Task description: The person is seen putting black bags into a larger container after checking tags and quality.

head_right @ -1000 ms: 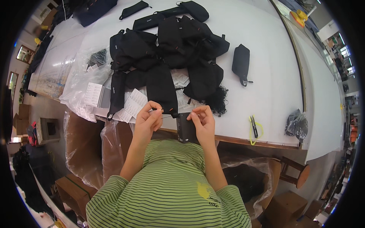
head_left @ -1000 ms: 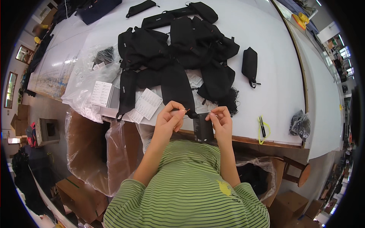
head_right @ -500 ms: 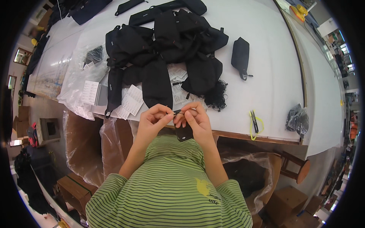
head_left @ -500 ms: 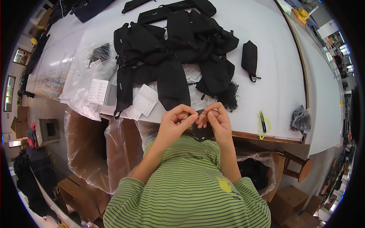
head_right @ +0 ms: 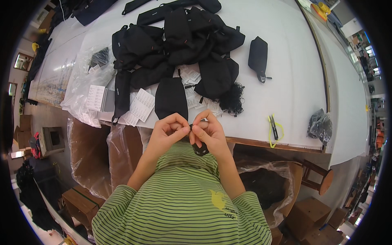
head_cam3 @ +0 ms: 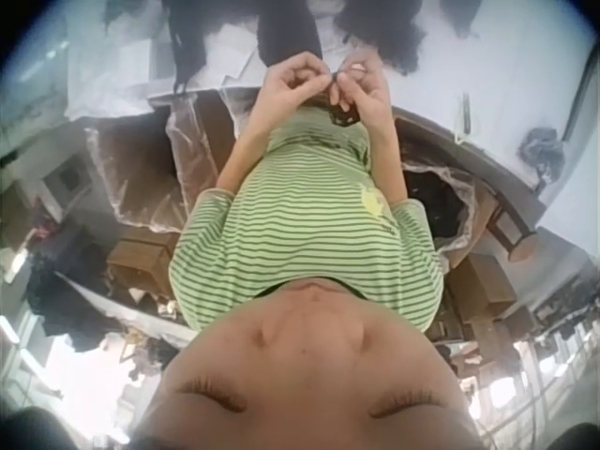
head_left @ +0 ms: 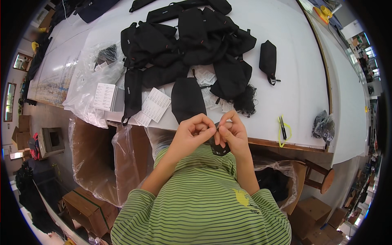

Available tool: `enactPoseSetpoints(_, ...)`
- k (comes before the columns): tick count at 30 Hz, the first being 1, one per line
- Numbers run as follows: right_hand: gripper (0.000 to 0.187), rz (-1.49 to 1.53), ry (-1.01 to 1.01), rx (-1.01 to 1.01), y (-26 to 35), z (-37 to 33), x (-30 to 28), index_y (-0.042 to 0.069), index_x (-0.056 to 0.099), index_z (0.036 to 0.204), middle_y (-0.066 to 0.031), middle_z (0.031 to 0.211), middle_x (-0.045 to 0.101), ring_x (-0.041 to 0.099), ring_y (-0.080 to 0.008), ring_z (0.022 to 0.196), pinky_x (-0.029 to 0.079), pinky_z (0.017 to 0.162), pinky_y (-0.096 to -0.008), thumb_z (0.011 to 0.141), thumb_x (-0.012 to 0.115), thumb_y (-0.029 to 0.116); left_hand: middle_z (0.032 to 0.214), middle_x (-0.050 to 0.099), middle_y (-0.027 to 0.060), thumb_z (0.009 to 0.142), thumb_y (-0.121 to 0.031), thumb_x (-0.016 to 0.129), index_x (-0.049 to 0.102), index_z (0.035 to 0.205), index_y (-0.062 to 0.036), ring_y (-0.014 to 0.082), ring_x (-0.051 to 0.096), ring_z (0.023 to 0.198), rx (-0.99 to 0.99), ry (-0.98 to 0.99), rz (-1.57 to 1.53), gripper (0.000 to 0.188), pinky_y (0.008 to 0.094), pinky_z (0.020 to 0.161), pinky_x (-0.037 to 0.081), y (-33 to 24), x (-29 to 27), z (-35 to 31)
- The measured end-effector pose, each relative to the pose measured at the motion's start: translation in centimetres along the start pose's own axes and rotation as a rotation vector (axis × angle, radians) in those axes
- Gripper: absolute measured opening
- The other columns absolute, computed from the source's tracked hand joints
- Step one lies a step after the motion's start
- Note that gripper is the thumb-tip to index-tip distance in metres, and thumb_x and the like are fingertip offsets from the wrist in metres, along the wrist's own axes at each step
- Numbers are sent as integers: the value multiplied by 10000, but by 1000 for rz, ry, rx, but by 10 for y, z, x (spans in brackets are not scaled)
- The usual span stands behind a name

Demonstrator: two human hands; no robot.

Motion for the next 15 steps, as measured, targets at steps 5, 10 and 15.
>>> enactPoseSetpoints(5,145,-24,141,144,2,-3,4,59,422,982,-61,644,578,467,-69,489,328,442,-178,944,553,108,739,592,-28,885,-79,633,551,935,-21,-8,488,681,-85,200,97,112,164,620,354,2,0,-1)
enactPoseSetpoints(10,165,-10,262,208,4,-9,11,62,426,957,-46,621,565,455,-61,480,312,430,-182,931,578,119,623,458,-81,866,-85,661,502,927,-51,-5,357,594,-110,248,-61,173,183,548,271,7,5,0)
enactPoseSetpoints(15,168,-36,252,200,7,-10,10,61,428,947,-45,609,560,461,-65,473,315,425,-183,926,584,119,694,525,-47,899,-100,617,522,968,-42,20,422,629,-122,329,70,130,188,582,344,1,9,6)
Point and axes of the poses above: each hand's wrist, its own z-axis towards the middle knuckle, its own x-axis out of the palm, y = z × x, the point moved 7 cm from there along z, towards the middle knuckle
